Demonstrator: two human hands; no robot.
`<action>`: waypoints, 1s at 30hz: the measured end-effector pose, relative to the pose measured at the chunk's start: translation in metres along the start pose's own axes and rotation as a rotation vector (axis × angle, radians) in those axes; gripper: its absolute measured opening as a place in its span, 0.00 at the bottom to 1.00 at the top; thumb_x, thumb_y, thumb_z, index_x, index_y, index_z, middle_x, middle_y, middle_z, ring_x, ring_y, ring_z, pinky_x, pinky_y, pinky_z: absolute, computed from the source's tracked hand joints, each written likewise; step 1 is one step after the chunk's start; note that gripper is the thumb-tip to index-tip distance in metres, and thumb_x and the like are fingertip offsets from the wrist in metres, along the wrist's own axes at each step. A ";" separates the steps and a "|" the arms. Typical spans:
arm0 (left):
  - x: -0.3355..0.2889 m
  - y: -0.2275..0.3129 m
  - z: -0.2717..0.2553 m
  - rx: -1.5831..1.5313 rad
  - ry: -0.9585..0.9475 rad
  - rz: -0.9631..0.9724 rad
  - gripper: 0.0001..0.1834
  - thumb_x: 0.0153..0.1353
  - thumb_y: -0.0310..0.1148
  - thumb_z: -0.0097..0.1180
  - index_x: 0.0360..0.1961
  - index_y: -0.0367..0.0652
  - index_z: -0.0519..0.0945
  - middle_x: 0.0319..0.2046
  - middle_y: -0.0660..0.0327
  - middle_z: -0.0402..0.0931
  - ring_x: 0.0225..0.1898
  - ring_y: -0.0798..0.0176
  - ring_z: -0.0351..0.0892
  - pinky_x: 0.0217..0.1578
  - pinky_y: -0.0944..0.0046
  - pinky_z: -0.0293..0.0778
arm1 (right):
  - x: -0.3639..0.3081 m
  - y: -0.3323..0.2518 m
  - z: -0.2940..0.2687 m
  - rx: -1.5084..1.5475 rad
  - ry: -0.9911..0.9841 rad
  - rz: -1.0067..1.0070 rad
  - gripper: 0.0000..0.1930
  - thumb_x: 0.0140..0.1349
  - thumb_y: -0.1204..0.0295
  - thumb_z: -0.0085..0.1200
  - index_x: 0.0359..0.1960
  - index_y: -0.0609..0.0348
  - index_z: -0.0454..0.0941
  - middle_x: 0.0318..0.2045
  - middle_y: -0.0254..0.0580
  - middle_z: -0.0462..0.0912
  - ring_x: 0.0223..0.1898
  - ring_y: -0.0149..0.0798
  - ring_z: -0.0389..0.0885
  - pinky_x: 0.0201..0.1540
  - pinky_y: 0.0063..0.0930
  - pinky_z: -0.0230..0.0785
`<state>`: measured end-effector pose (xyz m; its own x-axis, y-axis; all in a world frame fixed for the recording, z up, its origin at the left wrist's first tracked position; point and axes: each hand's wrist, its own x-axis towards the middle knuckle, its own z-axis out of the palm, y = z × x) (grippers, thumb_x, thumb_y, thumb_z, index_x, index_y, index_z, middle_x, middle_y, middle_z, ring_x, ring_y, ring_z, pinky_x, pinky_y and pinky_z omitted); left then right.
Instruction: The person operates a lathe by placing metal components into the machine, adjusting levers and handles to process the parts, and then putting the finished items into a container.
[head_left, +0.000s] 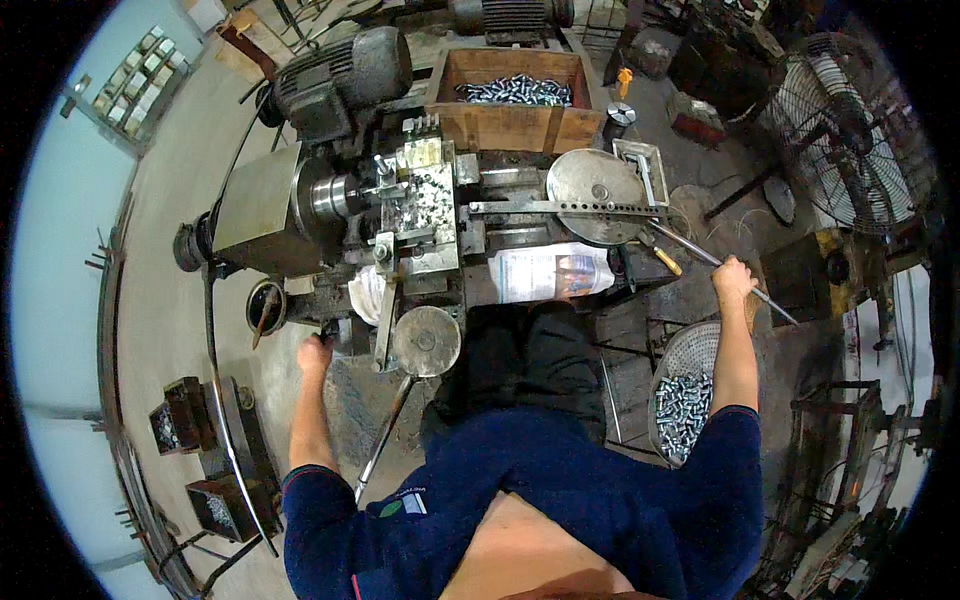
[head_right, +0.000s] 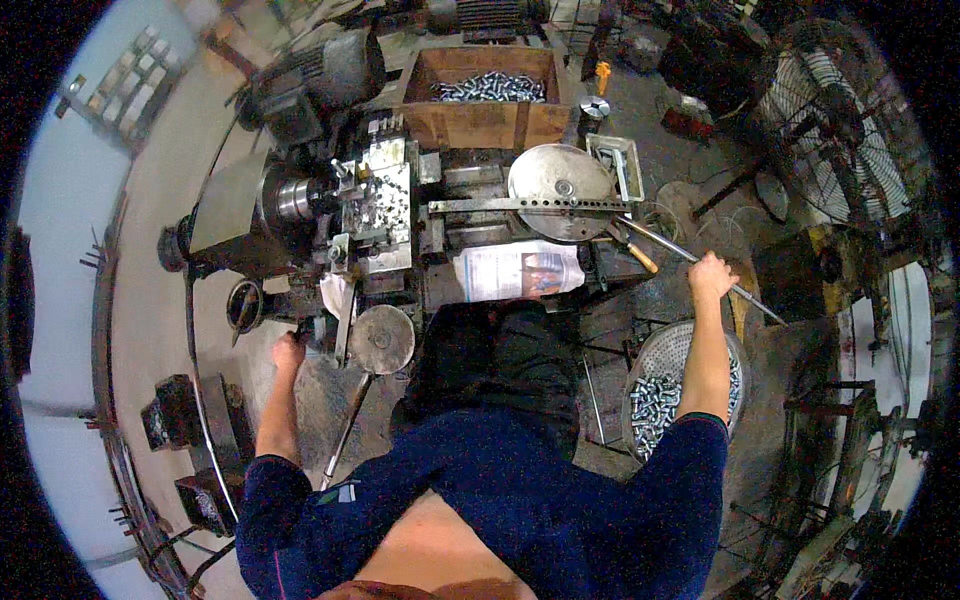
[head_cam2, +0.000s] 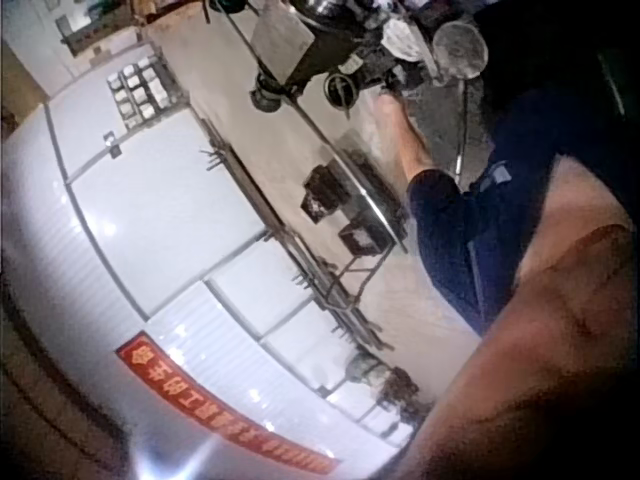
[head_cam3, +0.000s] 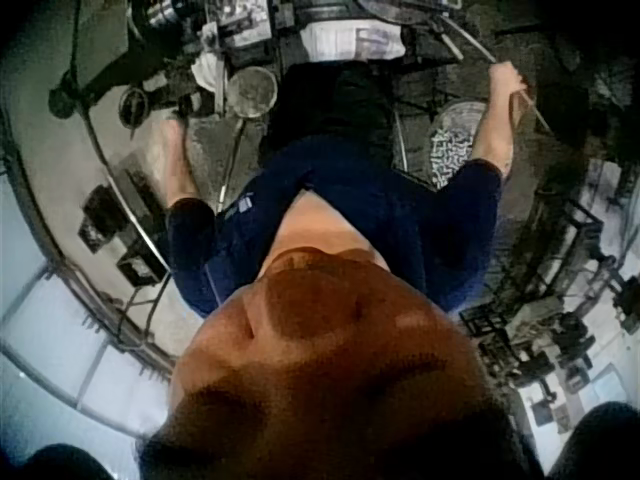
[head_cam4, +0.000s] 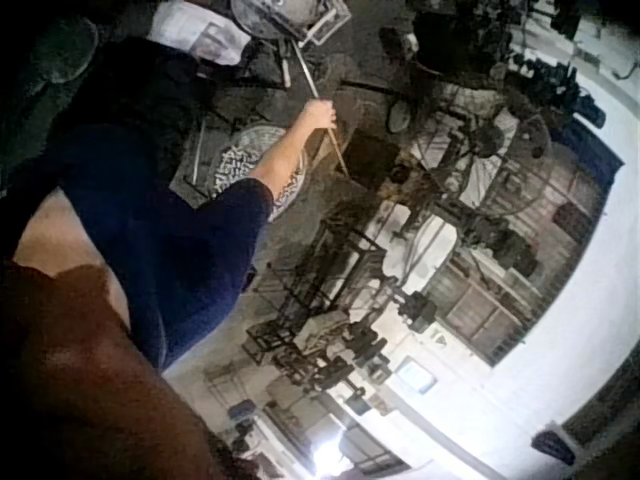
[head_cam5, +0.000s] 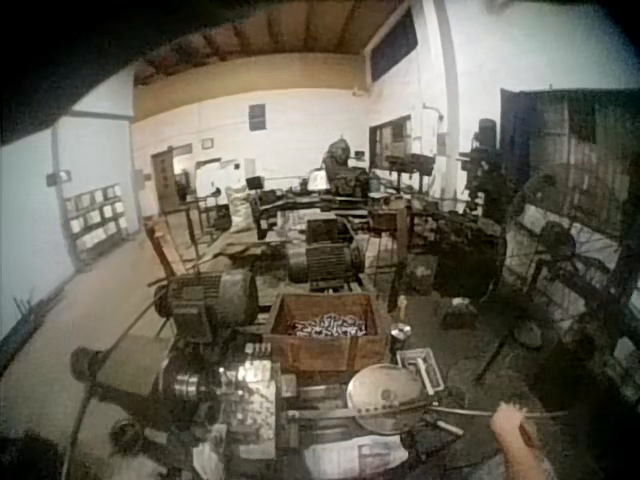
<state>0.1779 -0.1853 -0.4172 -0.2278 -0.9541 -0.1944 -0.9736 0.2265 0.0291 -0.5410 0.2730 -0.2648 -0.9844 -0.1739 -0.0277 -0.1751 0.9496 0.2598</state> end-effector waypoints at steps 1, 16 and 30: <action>-0.002 0.014 0.016 -0.020 0.037 -0.122 0.25 0.54 0.55 0.51 0.32 0.39 0.77 0.34 0.46 0.79 0.39 0.43 0.78 0.41 0.48 0.73 | 0.003 -0.003 -0.001 -0.033 0.002 -0.023 0.17 0.53 0.61 0.49 0.45 0.50 0.75 0.48 0.43 0.77 0.54 0.46 0.72 0.59 0.55 0.54; -0.038 -0.006 0.000 -0.131 0.060 0.168 0.21 0.54 0.43 0.58 0.40 0.36 0.76 0.31 0.48 0.79 0.34 0.50 0.81 0.37 0.52 0.76 | -0.067 -0.077 -0.108 0.533 0.209 -0.598 0.26 0.41 0.68 0.57 0.47 0.60 0.76 0.44 0.56 0.78 0.48 0.50 0.76 0.54 0.37 0.65; -0.142 -0.168 -0.217 -0.029 0.542 -0.312 0.23 0.64 0.50 0.44 0.36 0.38 0.77 0.33 0.47 0.79 0.36 0.43 0.78 0.35 0.48 0.72 | -0.307 -0.423 -0.271 0.132 0.406 -1.653 0.18 0.38 0.62 0.57 0.32 0.58 0.83 0.39 0.52 0.79 0.47 0.49 0.74 0.61 0.41 0.54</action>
<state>0.3704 -0.1307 -0.1823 0.0990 -0.9400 0.3265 -0.9939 -0.0772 0.0791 -0.1592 -0.1454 -0.1046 0.2977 -0.9521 0.0698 -0.9487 -0.2869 0.1328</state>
